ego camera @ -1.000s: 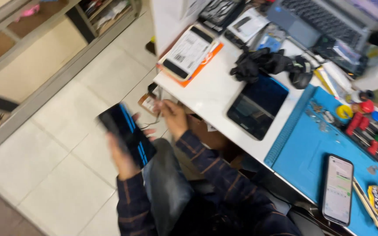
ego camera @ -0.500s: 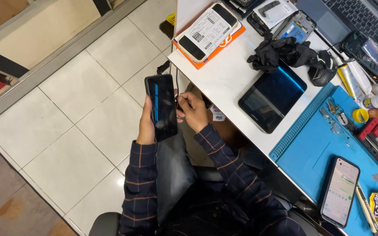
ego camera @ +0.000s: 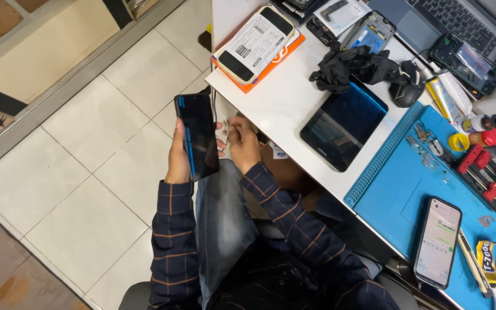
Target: The person holds two smartphones, comparing them side-by-side before placing one on the desk. They then interact with the remaining phone, scrolling through a messaging application. Finally, they connect a charging cable to the phone and plug it into a power source.
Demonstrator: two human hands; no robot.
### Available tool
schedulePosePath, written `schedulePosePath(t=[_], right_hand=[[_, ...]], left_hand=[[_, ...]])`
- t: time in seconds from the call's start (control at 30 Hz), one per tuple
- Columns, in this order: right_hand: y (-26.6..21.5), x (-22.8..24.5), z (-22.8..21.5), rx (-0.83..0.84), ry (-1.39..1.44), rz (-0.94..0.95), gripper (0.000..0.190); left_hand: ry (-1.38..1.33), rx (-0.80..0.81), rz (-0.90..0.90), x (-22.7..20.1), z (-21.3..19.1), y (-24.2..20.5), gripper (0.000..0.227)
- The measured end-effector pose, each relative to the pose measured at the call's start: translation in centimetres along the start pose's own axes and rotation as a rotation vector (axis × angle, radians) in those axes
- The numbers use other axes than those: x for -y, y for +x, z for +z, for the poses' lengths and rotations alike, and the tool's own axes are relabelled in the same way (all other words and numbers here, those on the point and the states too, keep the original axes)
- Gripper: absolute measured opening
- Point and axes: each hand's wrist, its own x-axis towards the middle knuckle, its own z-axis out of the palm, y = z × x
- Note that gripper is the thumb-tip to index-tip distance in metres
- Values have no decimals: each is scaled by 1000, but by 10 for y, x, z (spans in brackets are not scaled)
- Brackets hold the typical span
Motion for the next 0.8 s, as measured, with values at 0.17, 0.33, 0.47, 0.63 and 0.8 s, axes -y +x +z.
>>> schedulePosePath(t=[0.17,0.33,0.47,0.63,0.8], right_hand=[[-37,-59,32,56,165,32,43],[-92,-50,23,373,565,71,11],[-151,-35,-46,213,346,73,22],[-213,35,-155,223,-32,-43,35],[-220,132,-216,158,-417,-217,30]], left_hand=[[-242,-62,-24,-24,62,-24,81],[-394,1,-44,-43,49,-9,90],[-354,-158,59,-53,41,-7,90],[-337,-210,108,-47,39,-16,91],[18,-441,229,-39,97,-50,97]])
